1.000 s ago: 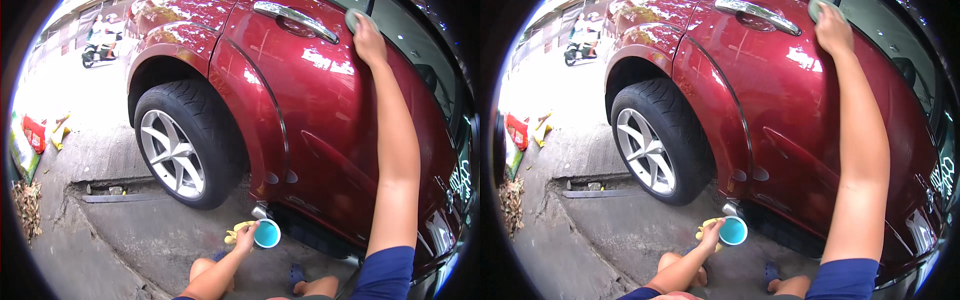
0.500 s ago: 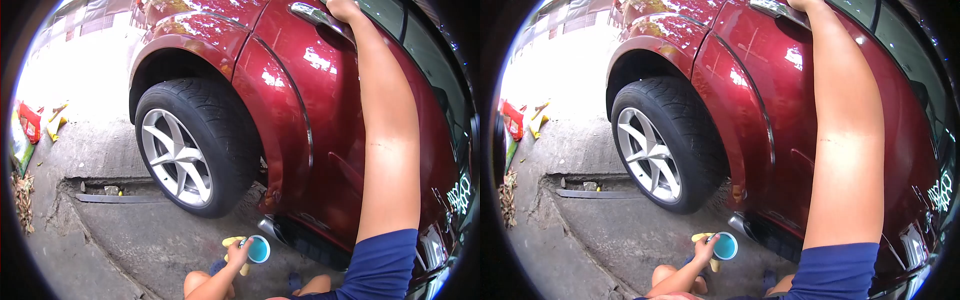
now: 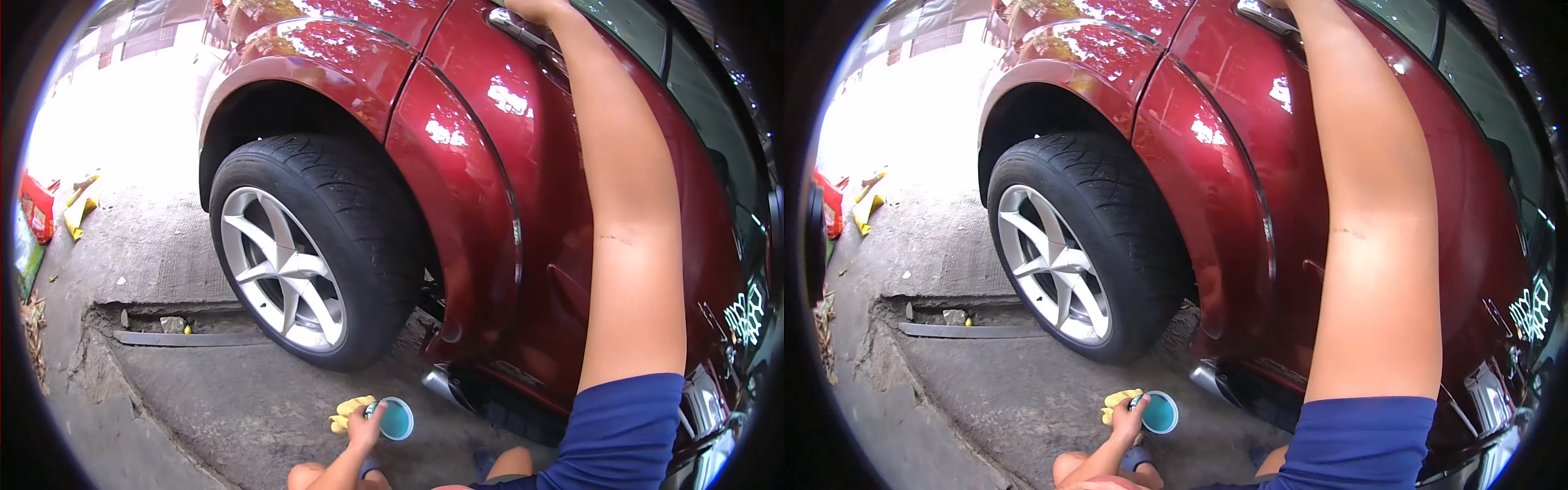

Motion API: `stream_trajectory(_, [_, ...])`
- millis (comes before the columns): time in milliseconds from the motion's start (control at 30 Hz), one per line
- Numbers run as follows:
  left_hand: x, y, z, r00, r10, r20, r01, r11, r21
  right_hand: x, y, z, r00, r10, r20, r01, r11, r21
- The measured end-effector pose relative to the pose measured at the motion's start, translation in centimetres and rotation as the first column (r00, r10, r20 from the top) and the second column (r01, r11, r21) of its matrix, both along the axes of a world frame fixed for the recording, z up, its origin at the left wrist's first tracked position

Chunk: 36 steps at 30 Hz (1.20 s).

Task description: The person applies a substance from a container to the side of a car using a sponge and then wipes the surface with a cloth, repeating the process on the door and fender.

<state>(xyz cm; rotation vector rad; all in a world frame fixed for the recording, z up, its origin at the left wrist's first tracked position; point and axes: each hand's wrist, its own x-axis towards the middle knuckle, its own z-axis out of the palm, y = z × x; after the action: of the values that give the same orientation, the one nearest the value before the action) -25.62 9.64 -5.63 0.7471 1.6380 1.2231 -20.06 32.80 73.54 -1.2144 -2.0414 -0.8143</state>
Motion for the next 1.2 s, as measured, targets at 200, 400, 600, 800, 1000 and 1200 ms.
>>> stream_trajectory(200, [0.7, -0.6, 3.0, 0.999, 0.022, -0.047, -0.022, 1.0, 0.012, 8.6, -2.3, 0.0, 1.0, 0.005, -0.017, -0.001, 0.972, 0.233])
stream_trajectory(400, [3.1, -1.1, 3.4, 0.998, -0.054, -0.036, 0.056, 0.997, 0.062, 23.5, -5.7, -1.6, 0.998, 0.006, -0.065, 0.021, 0.915, 0.402])
stream_trajectory(600, [7.1, -2.7, 6.0, 0.983, -0.132, 0.127, 0.11, 0.98, 0.163, 34.9, -11.9, -7.0, 0.942, -0.207, -0.263, 0.322, 0.776, 0.543])
stream_trajectory(800, [8.7, -3.1, 4.9, 0.989, -0.137, 0.048, 0.126, 0.976, 0.18, 33.6, -9.5, -10.6, 0.669, -0.555, -0.494, 0.743, 0.476, 0.471])
stream_trajectory(1000, [8.5, -2.1, 3.3, 0.982, -0.082, -0.172, 0.106, 0.984, 0.141, 21.2, -4.7, -7.5, 0.991, -0.132, 0.009, 0.109, 0.856, 0.506])
stream_trajectory(1200, [8.5, -3.2, 2.1, 0.979, 0.005, -0.202, 0.035, 0.981, 0.193, 25.4, -9.1, -11.3, 0.984, -0.111, 0.137, 0.027, 0.861, 0.508])
